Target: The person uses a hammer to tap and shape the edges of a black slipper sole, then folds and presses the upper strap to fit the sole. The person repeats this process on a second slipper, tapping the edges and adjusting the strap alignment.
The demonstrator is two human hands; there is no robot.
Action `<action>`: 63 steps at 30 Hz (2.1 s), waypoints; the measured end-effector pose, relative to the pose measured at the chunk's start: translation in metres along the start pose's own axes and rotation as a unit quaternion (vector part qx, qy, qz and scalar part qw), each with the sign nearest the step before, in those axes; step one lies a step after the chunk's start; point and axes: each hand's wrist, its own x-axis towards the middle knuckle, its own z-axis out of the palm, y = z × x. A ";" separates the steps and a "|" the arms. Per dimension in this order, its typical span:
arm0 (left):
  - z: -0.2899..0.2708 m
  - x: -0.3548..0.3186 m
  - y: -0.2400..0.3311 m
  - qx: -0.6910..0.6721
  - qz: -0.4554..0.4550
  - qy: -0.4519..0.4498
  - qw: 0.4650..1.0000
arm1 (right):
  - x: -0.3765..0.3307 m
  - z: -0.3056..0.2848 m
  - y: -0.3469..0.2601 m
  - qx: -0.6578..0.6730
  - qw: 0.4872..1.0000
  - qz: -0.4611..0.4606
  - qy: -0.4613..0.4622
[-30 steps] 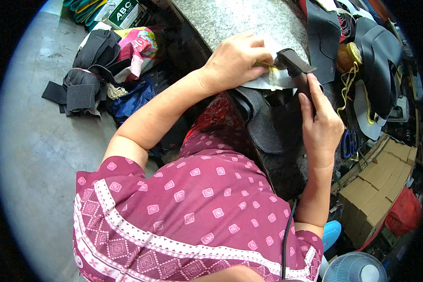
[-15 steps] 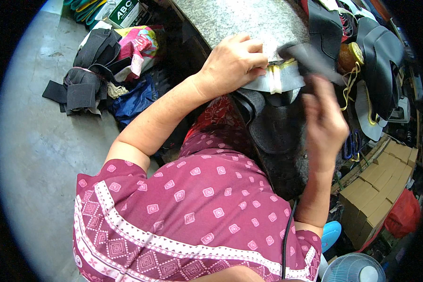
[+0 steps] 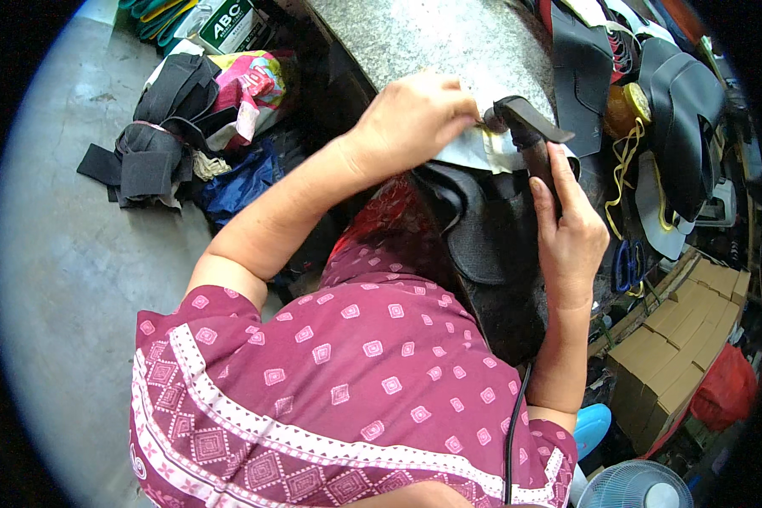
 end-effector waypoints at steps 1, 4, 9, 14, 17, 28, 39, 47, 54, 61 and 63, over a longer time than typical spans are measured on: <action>-0.004 0.005 -0.004 -0.016 -0.068 -0.034 0.997 | -0.003 -0.002 0.003 -0.008 1.000 0.007 0.000; -0.011 0.012 -0.010 -0.062 -0.113 -0.106 0.986 | -0.001 -0.004 0.009 0.050 0.999 0.017 -0.010; 0.016 0.022 -0.005 0.018 -0.071 -0.054 0.996 | 0.004 -0.022 0.011 0.110 0.992 0.003 0.063; 0.033 0.025 0.004 0.097 0.026 0.043 0.994 | 0.002 -0.018 0.012 0.008 0.999 0.024 0.037; 0.027 0.022 0.006 0.102 -0.018 0.012 0.995 | -0.001 -0.009 0.019 -0.073 0.997 0.007 -0.007; 0.017 0.001 0.007 0.073 0.036 0.019 0.996 | 0.008 -0.030 0.020 0.102 0.993 0.003 0.052; 0.026 0.007 0.006 0.062 0.046 0.027 0.997 | 0.007 -0.025 0.011 0.016 1.000 0.014 -0.006; 0.024 0.009 0.011 0.083 0.045 0.036 0.995 | -0.002 -0.007 0.019 -0.024 0.999 -0.021 -0.013; 0.015 -0.005 0.012 0.026 -0.024 0.038 0.999 | -0.007 -0.005 0.026 0.002 1.000 0.011 -0.001; 0.018 -0.003 0.011 0.058 0.042 0.031 0.997 | 0.003 -0.035 0.011 0.218 0.967 0.033 0.126; 0.018 -0.002 0.012 0.061 0.044 0.035 0.997 | 0.003 -0.029 0.005 0.185 0.974 0.021 0.128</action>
